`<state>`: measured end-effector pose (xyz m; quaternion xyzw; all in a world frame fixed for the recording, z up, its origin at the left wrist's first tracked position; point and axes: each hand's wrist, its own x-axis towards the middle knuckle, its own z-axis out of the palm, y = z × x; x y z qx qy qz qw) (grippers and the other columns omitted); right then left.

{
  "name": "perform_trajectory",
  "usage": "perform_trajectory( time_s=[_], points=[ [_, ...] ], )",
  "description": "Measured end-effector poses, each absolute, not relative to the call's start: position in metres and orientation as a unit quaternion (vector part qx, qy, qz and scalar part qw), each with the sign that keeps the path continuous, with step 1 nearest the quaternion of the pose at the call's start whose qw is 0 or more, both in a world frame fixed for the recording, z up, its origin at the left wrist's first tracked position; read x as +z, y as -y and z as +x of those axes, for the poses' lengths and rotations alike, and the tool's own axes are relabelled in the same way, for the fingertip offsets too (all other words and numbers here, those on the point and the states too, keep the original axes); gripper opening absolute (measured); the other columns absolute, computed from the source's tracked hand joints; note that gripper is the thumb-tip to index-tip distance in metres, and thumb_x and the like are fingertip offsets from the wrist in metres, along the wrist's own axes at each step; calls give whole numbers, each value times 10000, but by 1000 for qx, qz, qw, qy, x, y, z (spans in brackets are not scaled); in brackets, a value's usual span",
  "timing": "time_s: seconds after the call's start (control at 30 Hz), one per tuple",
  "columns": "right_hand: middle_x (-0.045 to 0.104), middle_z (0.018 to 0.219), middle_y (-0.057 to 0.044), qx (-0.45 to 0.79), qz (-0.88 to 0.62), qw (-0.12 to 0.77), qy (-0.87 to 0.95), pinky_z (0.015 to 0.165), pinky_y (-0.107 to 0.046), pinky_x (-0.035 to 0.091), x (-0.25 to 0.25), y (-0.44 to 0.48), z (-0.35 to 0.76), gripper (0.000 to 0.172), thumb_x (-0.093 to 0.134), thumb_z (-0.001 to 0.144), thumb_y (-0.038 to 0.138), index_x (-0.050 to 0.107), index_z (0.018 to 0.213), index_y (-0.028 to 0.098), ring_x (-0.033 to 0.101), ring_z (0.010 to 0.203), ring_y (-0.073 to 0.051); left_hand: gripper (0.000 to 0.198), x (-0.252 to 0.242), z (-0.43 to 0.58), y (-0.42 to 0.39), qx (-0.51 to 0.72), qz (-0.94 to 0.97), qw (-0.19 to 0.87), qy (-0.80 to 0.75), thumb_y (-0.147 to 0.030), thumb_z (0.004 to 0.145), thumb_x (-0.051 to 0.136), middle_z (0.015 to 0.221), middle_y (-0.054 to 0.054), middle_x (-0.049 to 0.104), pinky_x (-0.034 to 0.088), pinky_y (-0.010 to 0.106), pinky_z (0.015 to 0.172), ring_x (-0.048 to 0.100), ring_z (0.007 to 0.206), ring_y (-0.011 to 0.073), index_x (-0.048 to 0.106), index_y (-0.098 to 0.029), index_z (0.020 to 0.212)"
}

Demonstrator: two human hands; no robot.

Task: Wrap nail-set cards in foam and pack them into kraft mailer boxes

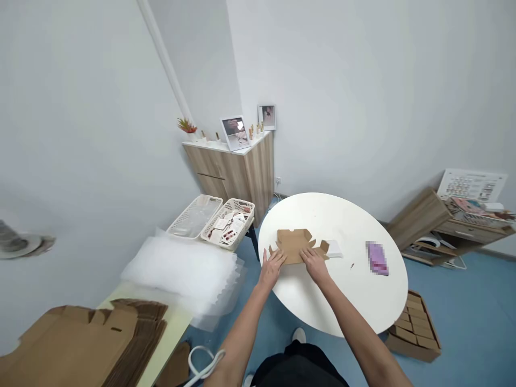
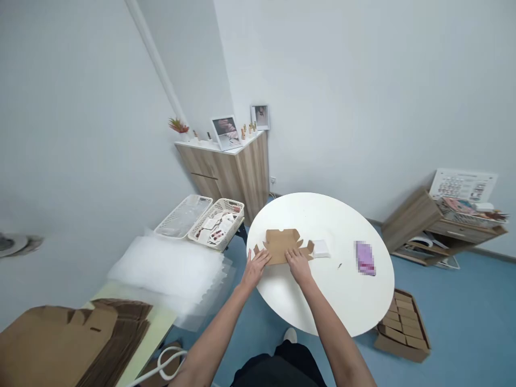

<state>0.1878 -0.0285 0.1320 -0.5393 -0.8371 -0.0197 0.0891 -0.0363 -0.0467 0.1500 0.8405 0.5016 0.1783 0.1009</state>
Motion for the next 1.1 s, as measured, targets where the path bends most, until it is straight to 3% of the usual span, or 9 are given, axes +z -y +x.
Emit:
perform_trajectory(
  time_s=[0.23,0.37,0.47,0.57,0.7,0.77,0.93,1.1],
  points=[
    [580,1354,-122,32,-558,47,828,1052,-460,424,47,70,214,560,349,857,32,527,1363,192,529,1254,-252,501,67,-6,61,111,831,130,-530,-104,930,332,1355,21,592,69,652,1161,419,1364,251,545,-345,1314],
    [476,1453,-121,55,-547,56,834,1084,-509,379,30,86,220,598,377,857,59,442,1432,207,441,1339,-275,544,43,-5,70,67,814,115,-565,-149,911,397,1487,72,438,47,668,1139,317,1419,287,432,-330,1423],
    [429,1487,-132,77,-548,59,831,1099,-491,357,33,89,222,534,423,893,138,449,1426,179,385,1376,-284,607,40,-8,72,35,815,121,-566,-350,915,467,1554,106,306,12,678,1122,222,1449,329,295,-295,1495],
    [488,1441,-144,123,-542,46,830,1078,-454,380,45,81,224,442,481,908,205,533,1344,155,430,1341,-277,646,49,-10,65,16,822,132,-554,-468,911,467,1567,111,276,-9,690,1112,213,1451,338,279,-287,1502],
    [606,1304,-114,185,-543,33,818,997,-377,442,63,61,224,256,487,914,199,679,1081,175,548,1201,-239,535,67,-7,49,16,823,118,-556,-411,924,455,1515,123,390,-21,694,1117,282,1426,336,421,-260,1436],
    [648,1212,-101,198,-561,18,803,941,-342,464,71,53,222,243,466,924,189,702,978,181,598,1087,-221,485,72,0,44,25,829,105,-548,-347,921,458,1478,141,442,-20,670,1137,297,1421,331,482,-222,1389],
    [652,1099,-93,224,-594,-7,773,866,-298,474,80,41,214,242,468,922,175,709,937,183,600,1016,-202,425,64,22,39,71,880,136,-450,-184,911,436,1442,142,485,177,558,1179,330,1413,273,522,-160,1326],
    [625,1191,-92,288,-628,48,721,846,-290,489,77,45,210,214,506,891,154,716,920,180,588,1075,-206,323,35,30,30,145,891,189,-386,-127,921,418,1235,110,662,420,461,1072,568,1225,221,622,-167,1169]
  ],
)
